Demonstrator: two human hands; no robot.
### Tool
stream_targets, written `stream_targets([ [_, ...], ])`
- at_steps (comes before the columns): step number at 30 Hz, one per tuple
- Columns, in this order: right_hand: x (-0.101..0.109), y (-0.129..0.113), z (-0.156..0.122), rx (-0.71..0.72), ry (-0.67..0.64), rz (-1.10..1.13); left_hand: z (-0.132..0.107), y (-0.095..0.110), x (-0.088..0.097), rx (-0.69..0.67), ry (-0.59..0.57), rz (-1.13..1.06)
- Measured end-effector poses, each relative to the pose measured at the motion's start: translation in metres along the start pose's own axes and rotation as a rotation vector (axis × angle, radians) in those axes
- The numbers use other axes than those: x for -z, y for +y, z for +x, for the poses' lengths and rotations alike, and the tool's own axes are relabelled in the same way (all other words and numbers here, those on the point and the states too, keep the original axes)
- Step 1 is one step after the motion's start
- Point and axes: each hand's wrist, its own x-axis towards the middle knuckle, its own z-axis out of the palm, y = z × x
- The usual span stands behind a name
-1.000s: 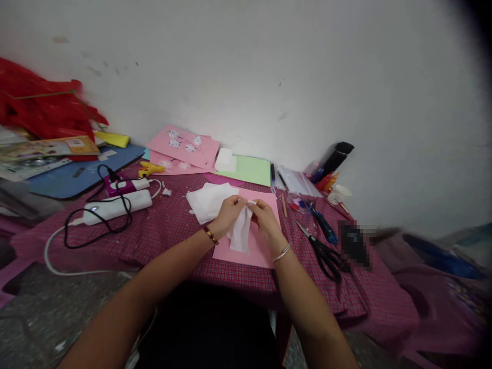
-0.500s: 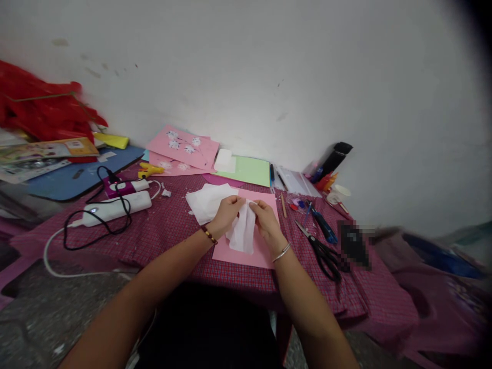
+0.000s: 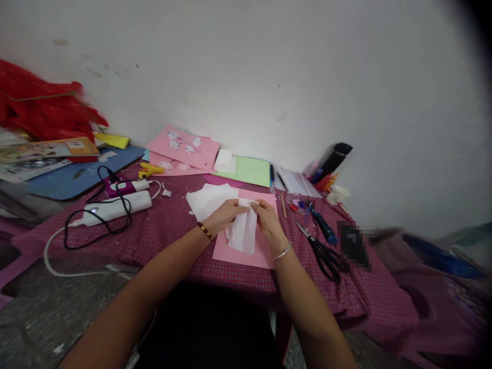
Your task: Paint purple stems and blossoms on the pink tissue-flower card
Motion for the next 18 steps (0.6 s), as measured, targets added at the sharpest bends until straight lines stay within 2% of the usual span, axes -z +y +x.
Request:
stream_targets([
  [6,0.003,-0.009,0.001,-0.027,-0.003,-0.017,0.002,0.008,0.006,-0.051,0.159,-0.026],
  [11,0.003,-0.011,0.001,-0.011,0.013,-0.031,0.003,0.010,0.010,-0.090,0.200,-0.003],
  [18,0.003,-0.008,0.001,0.024,0.001,-0.054,0.001,0.005,0.011,-0.134,0.128,0.090],
])
